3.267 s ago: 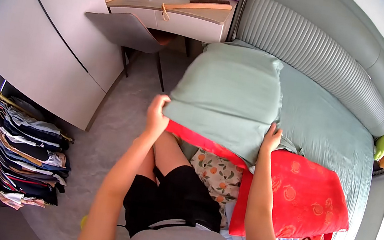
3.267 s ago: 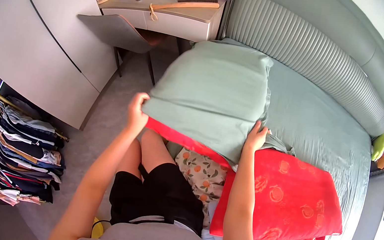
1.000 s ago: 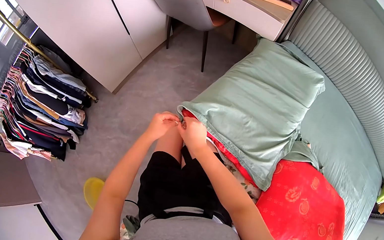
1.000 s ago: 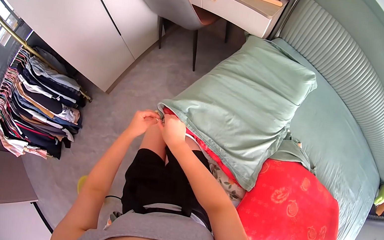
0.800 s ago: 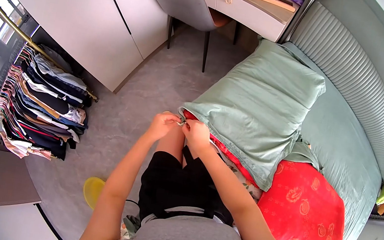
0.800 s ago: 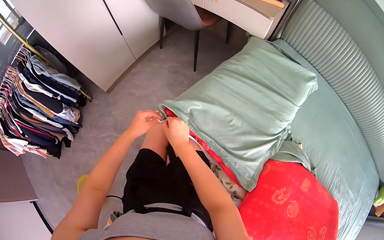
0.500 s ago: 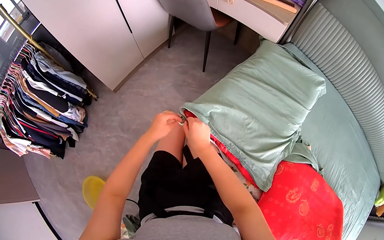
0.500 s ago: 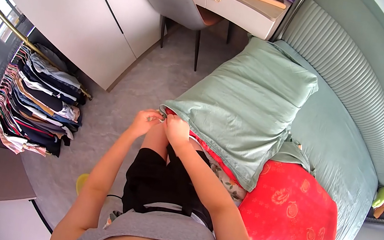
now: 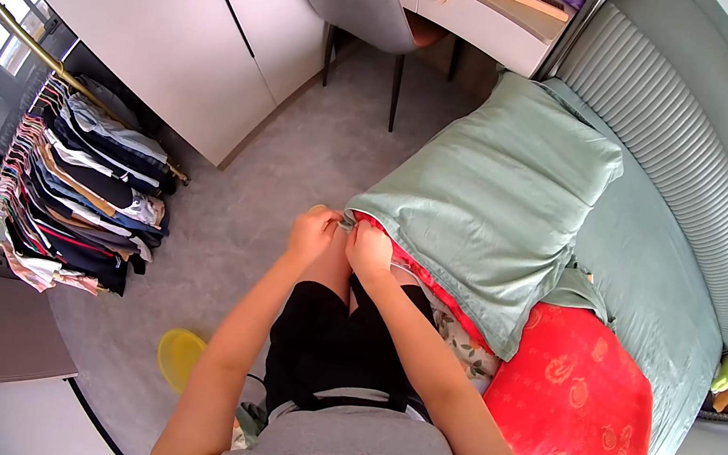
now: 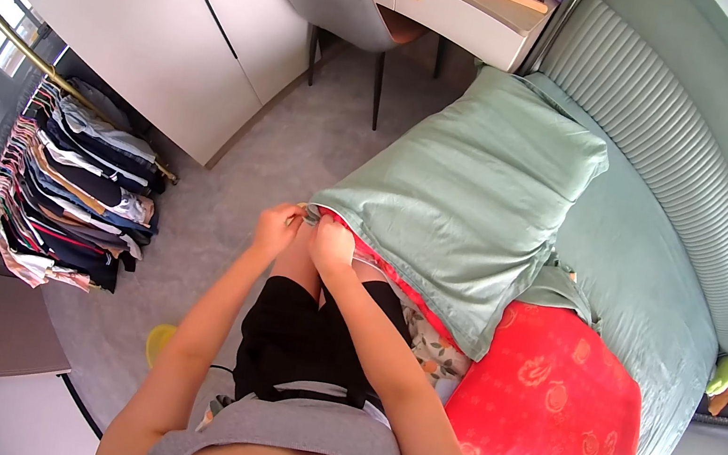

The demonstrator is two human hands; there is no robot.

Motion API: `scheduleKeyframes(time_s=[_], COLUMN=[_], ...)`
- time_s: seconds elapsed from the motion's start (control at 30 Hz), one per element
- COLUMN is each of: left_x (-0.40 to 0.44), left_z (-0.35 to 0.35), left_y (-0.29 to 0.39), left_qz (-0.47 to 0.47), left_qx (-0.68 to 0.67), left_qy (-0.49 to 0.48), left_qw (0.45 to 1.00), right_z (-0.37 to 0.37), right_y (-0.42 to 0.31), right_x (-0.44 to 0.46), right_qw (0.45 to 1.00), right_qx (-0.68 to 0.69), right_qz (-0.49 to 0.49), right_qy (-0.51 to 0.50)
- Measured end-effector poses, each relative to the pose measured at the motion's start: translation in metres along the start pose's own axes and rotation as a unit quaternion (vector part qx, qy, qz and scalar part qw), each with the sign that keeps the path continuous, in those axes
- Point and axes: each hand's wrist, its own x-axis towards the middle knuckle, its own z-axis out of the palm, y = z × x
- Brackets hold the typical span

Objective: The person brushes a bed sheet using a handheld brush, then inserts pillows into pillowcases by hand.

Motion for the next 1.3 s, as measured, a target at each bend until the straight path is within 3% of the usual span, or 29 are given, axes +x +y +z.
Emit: scheduleKeyframes(time_s=[0.3,0.37,0.43,0.47,0.77,0.9,0.97,1.1,1.2,1.3], left_x=[0.002,0.007,0.014,0.017,0.025,0.016,-0.001,-0.034,-0.025,0.000], left_z=[0.022,0.025,0.028,0.029,0.021,0.019,0.023,0.055,0.065,0.082], left_y=[-0.049,-0.053,-0.051,-0.050,-0.032,-0.011,0.018,0.053,0.083,0.083], left_qz=[-0.102,-0.137,-0.093,-0.072,-0.043,0.051,0.052,0.166,0.217,0.202], left_qx=[-0.041,-0.042,-0.031,-0.025,-0.041,0.106,0.115,-0.007,0.061,0.104], left_qy=[0.038,0.028,0.027,0.027,0.076,0.033,0.018,-0.011,-0.049,-0.095], left_qw=[0.993,0.989,0.995,0.997,0.995,0.993,0.992,0.986,0.973,0.969], right_z=[0.001,-0.021,-0.054,-0.035,-0.071,-0.091,-0.116,-0.156,-0.143,-0.158], right_y=[0.023,0.022,0.013,0.043,0.058,0.073,0.066,0.054,0.110,0.113], right_x=[-0.018,-0.032,-0.046,-0.058,-0.081,-0.093,-0.101,-0.107,-0.096,-0.053], right_qw=[0.997,0.993,0.985,0.995,0.992,0.998,0.990,0.949,0.939,0.964], right_qx=[-0.073,-0.112,-0.165,-0.093,-0.103,-0.029,-0.051,-0.301,-0.343,-0.259], right_qz=[0.008,-0.004,-0.025,0.002,0.046,0.046,-0.019,0.015,0.004,-0.005], right_qy=[-0.021,0.031,0.038,0.048,0.055,0.043,0.131,0.093,0.026,0.059])
